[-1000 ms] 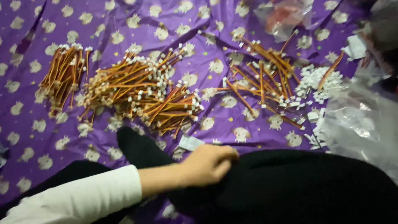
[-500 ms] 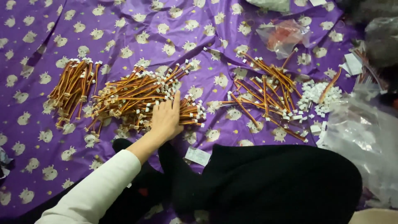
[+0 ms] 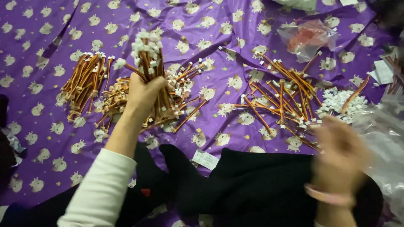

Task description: The person is sorting and bagging bundles of electronic wire harnesses while sitting on the floor.

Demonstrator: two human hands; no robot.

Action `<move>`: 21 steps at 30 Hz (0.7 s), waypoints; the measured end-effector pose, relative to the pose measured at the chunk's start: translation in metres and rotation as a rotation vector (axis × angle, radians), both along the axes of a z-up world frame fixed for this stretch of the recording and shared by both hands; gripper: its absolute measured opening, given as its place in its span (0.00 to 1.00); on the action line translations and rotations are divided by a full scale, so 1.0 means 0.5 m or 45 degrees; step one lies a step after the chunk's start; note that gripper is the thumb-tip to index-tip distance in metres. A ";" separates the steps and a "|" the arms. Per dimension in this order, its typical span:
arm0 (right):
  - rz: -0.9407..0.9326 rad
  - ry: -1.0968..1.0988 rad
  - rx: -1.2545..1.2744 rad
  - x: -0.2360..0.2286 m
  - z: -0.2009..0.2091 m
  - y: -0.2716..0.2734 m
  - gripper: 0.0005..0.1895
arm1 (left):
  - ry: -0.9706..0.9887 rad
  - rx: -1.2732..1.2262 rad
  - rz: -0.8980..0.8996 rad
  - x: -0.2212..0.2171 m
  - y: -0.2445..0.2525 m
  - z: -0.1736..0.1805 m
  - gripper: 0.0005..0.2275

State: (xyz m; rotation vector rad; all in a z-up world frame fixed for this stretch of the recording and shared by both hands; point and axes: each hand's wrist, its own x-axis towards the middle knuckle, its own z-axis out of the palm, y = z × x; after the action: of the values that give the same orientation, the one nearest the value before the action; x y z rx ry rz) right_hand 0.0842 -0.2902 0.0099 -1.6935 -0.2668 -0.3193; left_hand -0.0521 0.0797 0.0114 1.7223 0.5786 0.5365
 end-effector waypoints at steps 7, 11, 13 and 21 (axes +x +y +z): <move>1.291 0.577 -0.172 -0.052 -0.059 0.321 0.53 | -0.111 0.010 0.001 0.051 -0.209 -0.135 0.14; 1.145 0.747 -0.046 -0.063 -0.200 0.314 0.47 | 0.115 0.083 0.061 0.060 -0.265 -0.184 0.20; 1.209 0.654 -0.019 -0.050 -0.227 0.310 0.47 | 0.100 0.100 -0.003 0.076 -0.255 -0.179 0.21; 0.792 0.238 -0.149 -0.008 -0.140 0.308 0.11 | 0.102 0.256 -0.430 0.029 -0.167 -0.159 0.29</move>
State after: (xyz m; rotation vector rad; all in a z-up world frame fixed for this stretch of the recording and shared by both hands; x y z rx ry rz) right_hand 0.0802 -0.1363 -0.0602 -1.6495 -0.6599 0.3192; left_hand -0.0376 -0.0039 -0.0681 1.9895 0.2853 0.2934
